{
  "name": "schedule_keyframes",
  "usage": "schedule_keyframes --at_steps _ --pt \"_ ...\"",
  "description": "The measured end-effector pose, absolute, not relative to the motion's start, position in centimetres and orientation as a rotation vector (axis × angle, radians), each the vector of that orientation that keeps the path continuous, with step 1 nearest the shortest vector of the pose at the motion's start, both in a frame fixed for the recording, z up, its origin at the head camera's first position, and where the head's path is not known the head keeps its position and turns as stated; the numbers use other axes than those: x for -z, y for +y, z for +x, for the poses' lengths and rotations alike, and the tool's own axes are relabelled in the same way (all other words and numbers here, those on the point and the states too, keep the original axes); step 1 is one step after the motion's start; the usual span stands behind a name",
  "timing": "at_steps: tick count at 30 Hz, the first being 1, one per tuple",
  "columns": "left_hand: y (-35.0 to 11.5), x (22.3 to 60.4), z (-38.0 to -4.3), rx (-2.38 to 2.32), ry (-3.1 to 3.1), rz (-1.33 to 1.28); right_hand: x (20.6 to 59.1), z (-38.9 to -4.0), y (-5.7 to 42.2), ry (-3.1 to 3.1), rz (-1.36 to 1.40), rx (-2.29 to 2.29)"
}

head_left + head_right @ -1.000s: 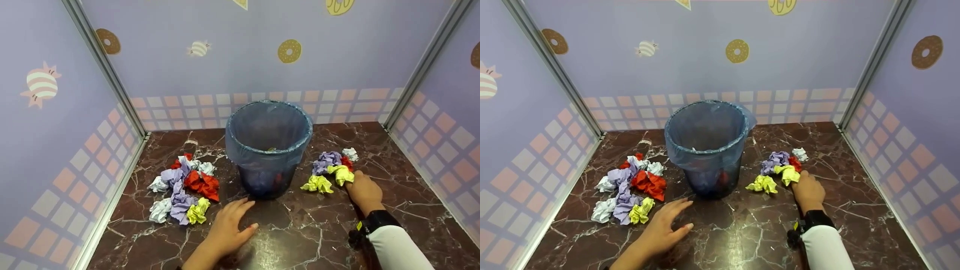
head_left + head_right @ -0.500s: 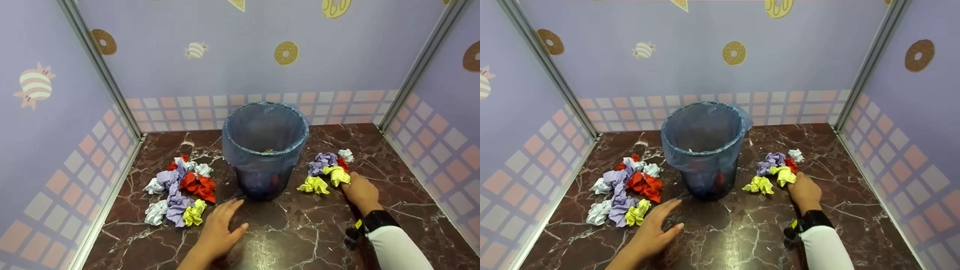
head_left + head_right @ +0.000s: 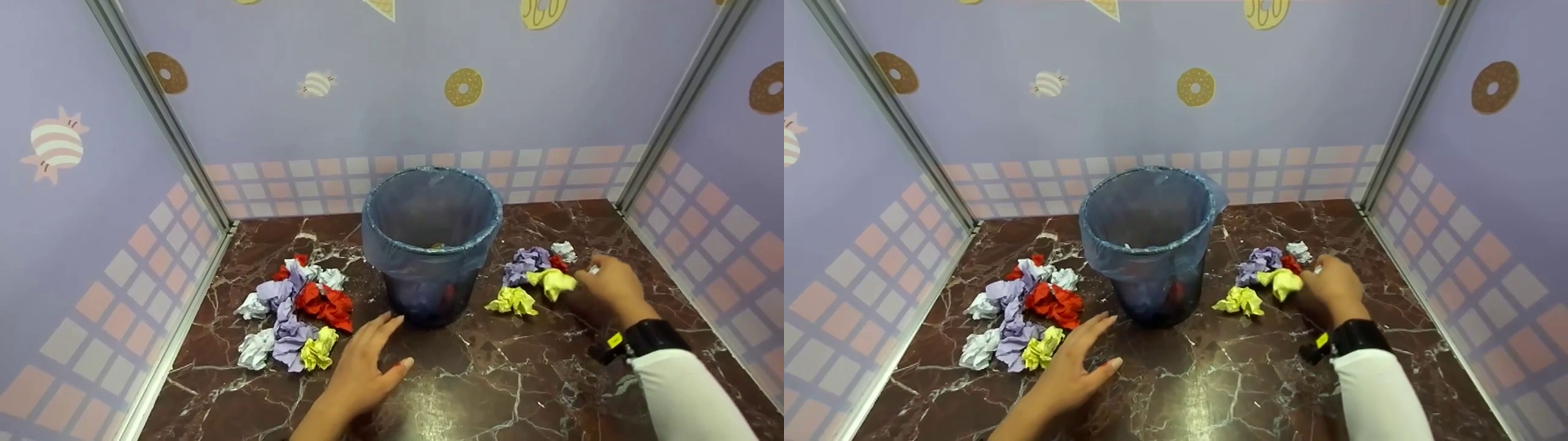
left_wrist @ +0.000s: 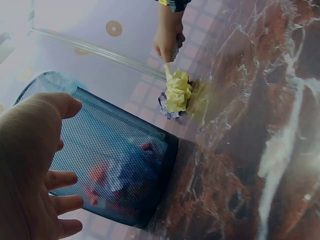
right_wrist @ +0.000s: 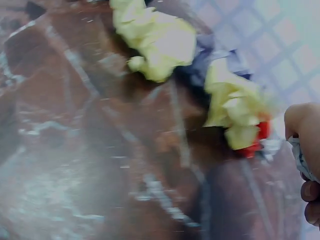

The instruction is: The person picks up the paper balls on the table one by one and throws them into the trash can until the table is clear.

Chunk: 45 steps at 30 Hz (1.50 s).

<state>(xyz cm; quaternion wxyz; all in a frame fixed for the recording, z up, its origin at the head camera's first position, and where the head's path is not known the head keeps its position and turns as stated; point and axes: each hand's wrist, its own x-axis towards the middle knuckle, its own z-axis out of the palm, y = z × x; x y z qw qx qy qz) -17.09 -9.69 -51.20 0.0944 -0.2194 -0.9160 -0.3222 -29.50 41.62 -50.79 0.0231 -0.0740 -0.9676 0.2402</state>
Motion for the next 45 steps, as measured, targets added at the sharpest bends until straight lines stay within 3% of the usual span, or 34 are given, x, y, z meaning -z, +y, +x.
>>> schedule_keyframes --at_steps 9,17,23,29,45 --pt "-9.4 49.8 -18.2 0.947 -2.722 -0.656 42.7 -31.8 41.2 -2.969 -0.218 -0.982" --pt "-12.0 50.0 -19.0 0.953 -2.741 -0.478 33.2 -34.6 36.0 -2.894 -0.127 -0.942" --pt "-14.6 50.2 -19.3 0.966 -2.675 -0.405 28.8 -36.4 31.4 -2.847 0.051 -0.68" --pt "-17.0 50.6 -19.3 0.981 -2.637 -0.321 27.6 -37.3 25.9 -2.794 0.276 -0.69" --pt "-21.1 51.9 -17.3 1.036 -2.653 -0.071 29.0 -37.2 12.6 -2.791 0.854 -0.664"
